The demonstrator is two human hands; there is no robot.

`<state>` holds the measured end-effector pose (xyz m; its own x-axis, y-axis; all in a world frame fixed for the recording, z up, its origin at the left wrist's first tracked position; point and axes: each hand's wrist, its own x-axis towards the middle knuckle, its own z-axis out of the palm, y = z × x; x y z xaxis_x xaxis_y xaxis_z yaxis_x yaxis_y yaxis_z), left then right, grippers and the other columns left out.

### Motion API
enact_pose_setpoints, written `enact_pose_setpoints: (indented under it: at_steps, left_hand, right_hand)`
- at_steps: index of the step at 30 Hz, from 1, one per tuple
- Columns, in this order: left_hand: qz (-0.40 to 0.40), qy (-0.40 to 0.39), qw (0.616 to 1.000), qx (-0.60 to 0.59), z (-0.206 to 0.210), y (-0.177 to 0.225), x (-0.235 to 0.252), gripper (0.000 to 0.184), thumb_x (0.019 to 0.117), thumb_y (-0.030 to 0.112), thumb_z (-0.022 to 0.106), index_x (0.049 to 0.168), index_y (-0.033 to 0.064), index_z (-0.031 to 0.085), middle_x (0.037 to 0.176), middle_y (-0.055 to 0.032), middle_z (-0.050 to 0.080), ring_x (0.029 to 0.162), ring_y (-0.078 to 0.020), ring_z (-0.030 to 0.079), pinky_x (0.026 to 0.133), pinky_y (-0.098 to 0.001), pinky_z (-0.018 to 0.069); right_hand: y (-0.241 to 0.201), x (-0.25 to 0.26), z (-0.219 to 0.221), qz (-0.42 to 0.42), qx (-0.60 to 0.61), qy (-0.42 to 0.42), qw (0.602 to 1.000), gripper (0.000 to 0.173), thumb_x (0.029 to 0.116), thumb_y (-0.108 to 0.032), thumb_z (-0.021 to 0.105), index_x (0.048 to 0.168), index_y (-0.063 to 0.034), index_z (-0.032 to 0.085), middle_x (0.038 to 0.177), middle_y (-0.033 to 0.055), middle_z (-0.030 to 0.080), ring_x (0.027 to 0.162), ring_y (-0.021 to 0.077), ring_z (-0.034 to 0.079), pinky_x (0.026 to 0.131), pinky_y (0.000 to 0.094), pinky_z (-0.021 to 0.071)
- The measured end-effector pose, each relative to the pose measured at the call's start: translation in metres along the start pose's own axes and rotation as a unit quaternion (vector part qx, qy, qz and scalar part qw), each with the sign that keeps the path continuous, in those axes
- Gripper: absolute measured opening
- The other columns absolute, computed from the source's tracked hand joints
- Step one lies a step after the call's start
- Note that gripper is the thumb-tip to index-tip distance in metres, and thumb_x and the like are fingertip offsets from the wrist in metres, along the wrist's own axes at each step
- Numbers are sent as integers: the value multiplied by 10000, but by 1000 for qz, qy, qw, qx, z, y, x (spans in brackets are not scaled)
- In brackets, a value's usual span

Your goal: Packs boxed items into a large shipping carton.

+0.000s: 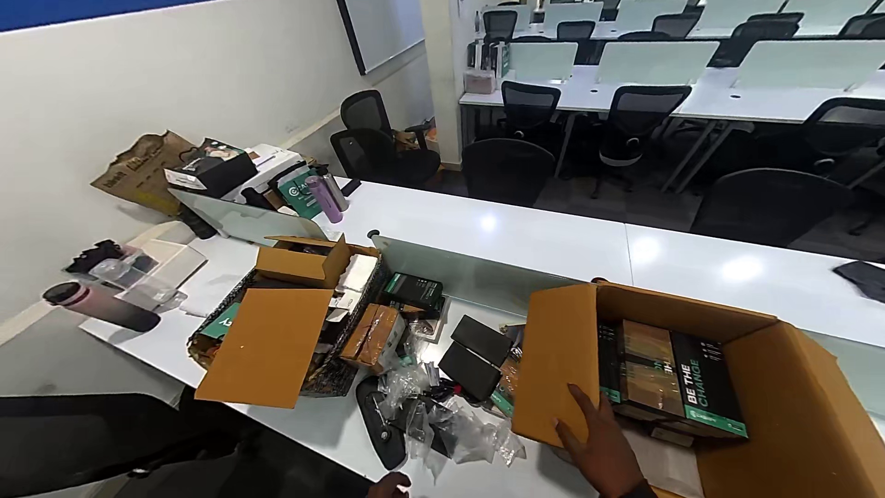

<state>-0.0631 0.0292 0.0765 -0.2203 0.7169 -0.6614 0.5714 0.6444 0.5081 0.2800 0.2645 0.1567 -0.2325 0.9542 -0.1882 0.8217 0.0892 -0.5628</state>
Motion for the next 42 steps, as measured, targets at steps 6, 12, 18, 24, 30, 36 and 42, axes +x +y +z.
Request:
enact_pose_setpoints:
  at_steps: [6,12,18,24,30,36,42]
  left_hand:
    - [-8,40,992,-116,18,-22,62,337,978,144,623,1265,-31,651,1244,-221,677,1080,-319,703,986,-489,556]
    - [110,-92,989,32,6,16,118,356,973,183,587,1275,10,661,1286,-204,657,1140,-312,671,1041,-476,518]
    - [129,-152,971,133,-30,63,165,402,993,208,579,1350,27,616,1341,-209,626,1185,-333,647,1068,-504,490]
    - [151,-35,963,220,-108,100,213,454,964,257,626,1367,49,612,1433,-196,572,1354,-378,520,1132,-582,406]
    - [34,84,941,327,-227,107,236,1059,722,475,862,1571,81,367,1641,-258,250,1499,-504,226,1159,-725,216]
    - [-95,108,921,363,-247,50,256,1425,579,676,872,1599,-36,177,1645,-322,151,1509,-475,230,1188,-638,239]
    - [4,152,927,342,-206,33,236,1264,671,591,846,1648,151,177,1704,-215,25,1531,-531,40,1094,-777,236]
  right_hand:
    - [-7,20,4,48,-8,29,998,641,852,-436,748,1437,-233,580,1512,286,443,1188,448,623,925,592,551]
    - [-29,22,6,136,-97,12,986,569,907,-265,701,1459,-281,562,1562,262,400,1102,443,674,870,594,577]
    - [-44,26,10,200,-135,6,970,595,923,-116,645,1495,-232,526,1571,244,393,1091,444,676,870,574,583]
    - [-36,25,14,164,-99,39,981,562,895,-123,689,1442,-207,587,1508,278,460,1134,449,661,914,579,567]
    - [-29,25,16,150,-95,63,982,566,850,-121,725,1400,-208,624,1468,278,502,1052,471,685,847,609,581]
    - [-20,25,23,135,-99,87,982,569,810,-117,748,1364,-199,648,1426,280,532,1018,466,691,802,619,583]
    - [-19,23,22,130,-99,89,983,578,807,-136,766,1368,-207,646,1430,294,527,998,483,694,786,638,580]
